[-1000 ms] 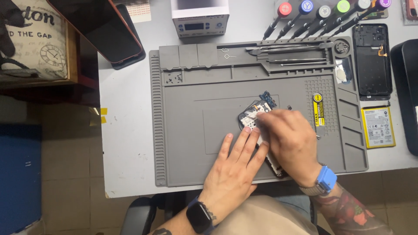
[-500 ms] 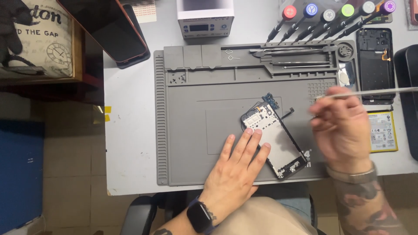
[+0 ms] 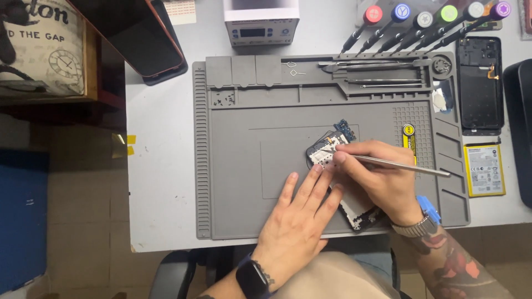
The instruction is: Disassembling a smartphone using various repair tools like a spudger and precision tools on a repair mat.
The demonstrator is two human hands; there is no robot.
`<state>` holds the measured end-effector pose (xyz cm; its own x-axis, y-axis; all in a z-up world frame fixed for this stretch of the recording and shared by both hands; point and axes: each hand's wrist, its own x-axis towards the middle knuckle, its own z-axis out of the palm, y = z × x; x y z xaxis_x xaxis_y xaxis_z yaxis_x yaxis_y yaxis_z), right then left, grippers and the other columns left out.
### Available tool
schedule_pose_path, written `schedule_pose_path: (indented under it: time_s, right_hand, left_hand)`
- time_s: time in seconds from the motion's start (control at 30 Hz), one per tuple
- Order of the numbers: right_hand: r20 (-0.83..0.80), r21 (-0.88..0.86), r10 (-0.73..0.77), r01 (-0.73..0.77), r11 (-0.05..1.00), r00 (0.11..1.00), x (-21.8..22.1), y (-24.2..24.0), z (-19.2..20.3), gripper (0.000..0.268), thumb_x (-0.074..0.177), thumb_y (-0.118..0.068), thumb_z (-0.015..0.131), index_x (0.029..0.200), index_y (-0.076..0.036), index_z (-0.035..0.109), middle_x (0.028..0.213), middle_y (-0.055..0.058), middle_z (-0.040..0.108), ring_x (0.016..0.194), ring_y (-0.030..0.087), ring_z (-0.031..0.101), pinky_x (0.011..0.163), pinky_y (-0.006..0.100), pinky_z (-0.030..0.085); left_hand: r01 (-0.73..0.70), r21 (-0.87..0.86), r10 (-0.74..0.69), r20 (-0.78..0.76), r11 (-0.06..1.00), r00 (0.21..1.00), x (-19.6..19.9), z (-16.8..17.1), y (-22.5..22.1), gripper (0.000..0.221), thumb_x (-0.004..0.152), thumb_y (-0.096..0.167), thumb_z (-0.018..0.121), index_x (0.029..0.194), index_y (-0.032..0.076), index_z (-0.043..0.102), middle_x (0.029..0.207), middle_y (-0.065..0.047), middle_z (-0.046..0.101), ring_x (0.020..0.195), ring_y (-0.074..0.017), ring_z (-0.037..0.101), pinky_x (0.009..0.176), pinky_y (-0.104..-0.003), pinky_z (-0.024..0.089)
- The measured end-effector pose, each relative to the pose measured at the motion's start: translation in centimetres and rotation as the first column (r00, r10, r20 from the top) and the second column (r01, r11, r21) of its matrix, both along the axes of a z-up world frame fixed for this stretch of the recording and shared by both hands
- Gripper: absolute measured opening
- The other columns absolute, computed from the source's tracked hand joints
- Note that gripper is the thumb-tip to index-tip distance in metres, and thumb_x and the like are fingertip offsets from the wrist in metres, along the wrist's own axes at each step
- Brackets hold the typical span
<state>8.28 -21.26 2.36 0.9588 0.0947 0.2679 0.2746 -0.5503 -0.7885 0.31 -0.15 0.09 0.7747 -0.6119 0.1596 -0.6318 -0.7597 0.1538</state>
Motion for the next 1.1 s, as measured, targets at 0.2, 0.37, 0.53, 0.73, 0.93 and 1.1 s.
schedule_pose_path:
  time_s: [0.2,0.37,0.53,0.73,0.93,1.1]
  right_hand:
    - [-0.330,0.201,-0.014,0.085,0.976,0.944,0.1,0.7,-0.3,0.025,0.096,-0.008,0.093,0.117,-0.004,0.080,0.103,0.008,0.091,0.085,0.010,0.084,0.082,0.021,0.070]
    - [-0.097,0.043,0.024,-0.020,0.999,0.995,0.7,0.8,0.2,0.008,0.098,-0.007,0.090,0.104,-0.005,0.086,0.100,0.008,0.089,0.087,0.013,0.083,0.085,0.024,0.067]
    - [-0.022,0.028,0.079,-0.078,0.997,0.997,0.9,1.0,-0.2,0.005,0.098,-0.003,0.089,0.101,-0.004,0.085,0.104,0.009,0.088,0.091,0.015,0.085,0.091,0.025,0.070]
    - [-0.040,0.000,0.094,-0.094,0.996,0.995,0.9,1.4,0.4,0.004,0.098,-0.004,0.089,0.100,-0.006,0.085,0.104,0.007,0.090,0.093,0.014,0.086,0.095,0.025,0.068]
    - [0.036,-0.068,0.057,-0.054,0.996,0.998,0.7,1.2,-0.1,0.006,0.099,-0.002,0.086,0.102,-0.006,0.084,0.106,0.007,0.089,0.097,0.017,0.086,0.094,0.027,0.067]
    - [-0.015,-0.061,-0.003,0.002,0.998,1.000,0.8,1.0,-0.4,0.004,0.099,-0.004,0.088,0.102,-0.007,0.086,0.104,0.005,0.089,0.093,0.014,0.084,0.094,0.025,0.066]
  left_hand:
    - [0.000,0.031,0.000,0.005,1.000,1.000,0.1,0.0,0.0,0.134,0.068,0.072,0.093,0.179,0.017,0.041,0.194,-0.018,0.027,0.180,-0.0333,0.024,0.145,-0.058,0.022]
    - [-0.003,-0.022,0.003,0.005,1.000,1.000,0.0,0.1,0.1,0.130,0.068,0.066,0.097,0.176,0.016,0.045,0.193,-0.019,0.030,0.180,-0.0336,0.026,0.145,-0.059,0.023]
    - [-0.003,0.004,0.003,0.017,1.000,1.000,0.1,0.2,0.1,0.136,0.066,0.071,0.096,0.178,0.015,0.041,0.192,-0.018,0.031,0.180,-0.0328,0.027,0.144,-0.058,0.024]
    - [-0.006,-0.013,0.006,0.007,1.000,1.000,0.1,0.0,0.0,0.134,0.067,0.067,0.096,0.178,0.016,0.042,0.191,-0.019,0.033,0.179,-0.0328,0.028,0.145,-0.059,0.023]
    - [0.008,0.008,-0.008,0.006,1.000,1.000,0.1,0.1,0.0,0.136,0.068,0.072,0.094,0.178,0.014,0.040,0.191,-0.018,0.034,0.179,-0.0340,0.027,0.144,-0.060,0.024]
    - [0.001,-0.004,-0.001,0.009,1.000,1.000,0.0,-0.1,-0.1,0.133,0.066,0.069,0.097,0.176,0.015,0.044,0.192,-0.018,0.033,0.179,-0.0332,0.028,0.145,-0.060,0.023]
